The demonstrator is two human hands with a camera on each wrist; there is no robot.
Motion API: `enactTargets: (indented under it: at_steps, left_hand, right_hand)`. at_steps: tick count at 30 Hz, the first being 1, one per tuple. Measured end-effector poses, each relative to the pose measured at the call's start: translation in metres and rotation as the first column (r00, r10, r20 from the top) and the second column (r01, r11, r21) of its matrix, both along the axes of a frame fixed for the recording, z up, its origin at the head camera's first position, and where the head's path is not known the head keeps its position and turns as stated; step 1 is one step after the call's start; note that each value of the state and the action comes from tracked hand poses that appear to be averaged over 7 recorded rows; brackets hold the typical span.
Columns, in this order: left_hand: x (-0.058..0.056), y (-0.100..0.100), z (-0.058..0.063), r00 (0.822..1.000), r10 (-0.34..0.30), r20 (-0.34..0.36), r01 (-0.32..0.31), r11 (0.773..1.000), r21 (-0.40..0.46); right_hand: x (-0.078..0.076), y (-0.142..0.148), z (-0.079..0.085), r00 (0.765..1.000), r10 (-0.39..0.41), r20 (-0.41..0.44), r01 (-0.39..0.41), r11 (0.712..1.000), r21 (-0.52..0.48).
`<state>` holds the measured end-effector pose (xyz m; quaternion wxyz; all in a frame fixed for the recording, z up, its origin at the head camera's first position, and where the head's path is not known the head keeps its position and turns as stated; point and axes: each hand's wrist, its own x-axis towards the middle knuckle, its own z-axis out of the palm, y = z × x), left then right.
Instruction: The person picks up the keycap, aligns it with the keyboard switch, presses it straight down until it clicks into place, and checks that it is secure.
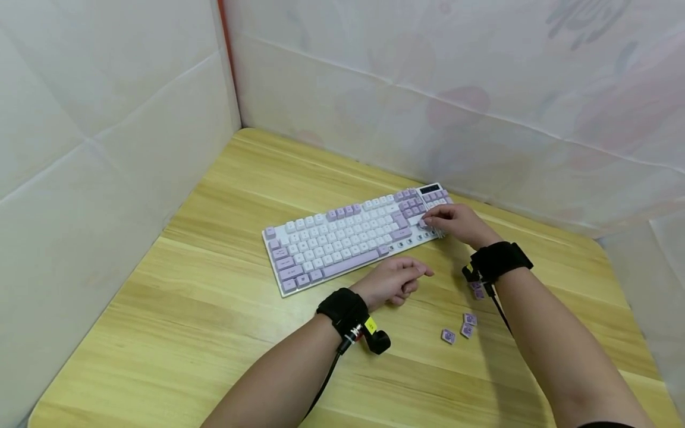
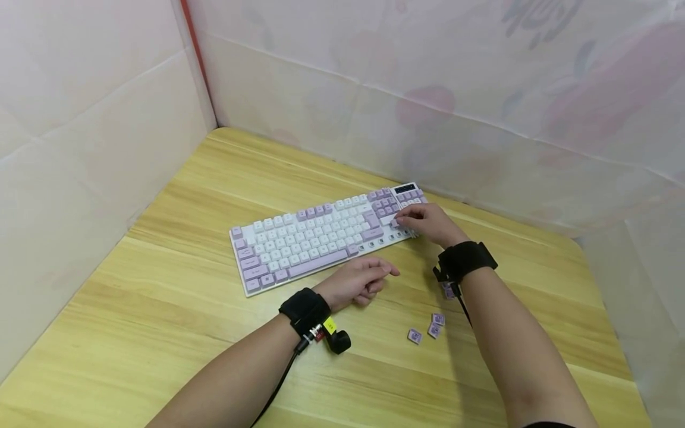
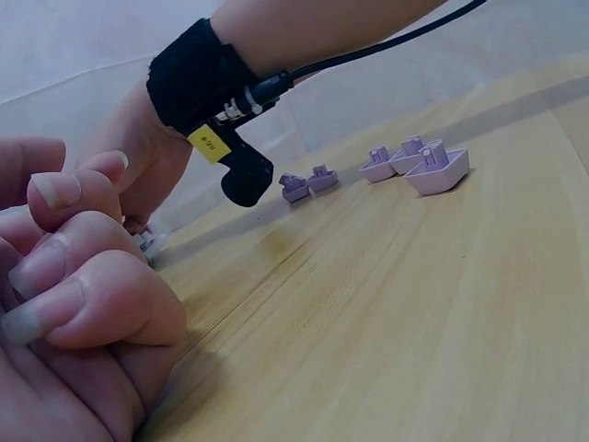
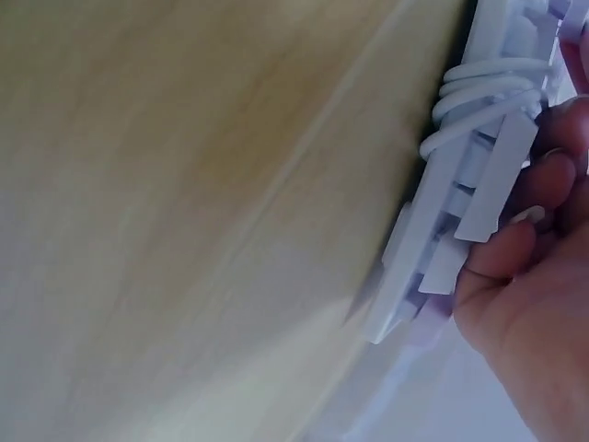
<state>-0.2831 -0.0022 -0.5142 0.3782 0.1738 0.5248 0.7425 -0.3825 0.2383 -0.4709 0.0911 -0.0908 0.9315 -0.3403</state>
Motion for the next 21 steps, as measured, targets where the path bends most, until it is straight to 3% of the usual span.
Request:
enactTargets:
  at_steps: [3,5,9,12,15,21]
  left_hand:
    - [0.0,0.0,0.0,1.0,-0.005,0.002,0.005,1.0,0.007]
    - [-0.001,0.0,0.0,1.0,-0.007,0.004,0.007,1.0,0.012]
    - [-0.003,-0.001,0.0,1.0,-0.004,0.0,0.004,1.0,0.017]
    - [-0.003,-0.002,-0.001,1.0,-0.003,-0.001,0.003,1.0,0.022]
    - [-0.003,-0.001,-0.002,1.0,-0.005,-0.001,0.005,1.0,0.022]
    - [-0.002,0.0,-0.001,1.0,-0.014,0.002,0.014,1.0,0.007]
  right_hand:
    - [0.004,-0.001,-0.002,0.993,0.039,-0.108,-0.031,0.997,0.073]
    - [0.008,-0.006,-0.003,0.975,0.078,-0.208,-0.047,0.988,0.149]
    - [0.015,-0.019,-0.006,0.907,0.148,-0.395,-0.039,0.962,0.27]
    - [0.019,-0.027,-0.007,0.863,0.179,-0.472,-0.03,0.951,0.306]
    - [0.023,-0.032,-0.005,0.858,0.174,-0.482,-0.03,0.956,0.292]
    - [0.034,-0.035,-0.006,0.892,0.03,-0.45,0.07,0.976,0.204]
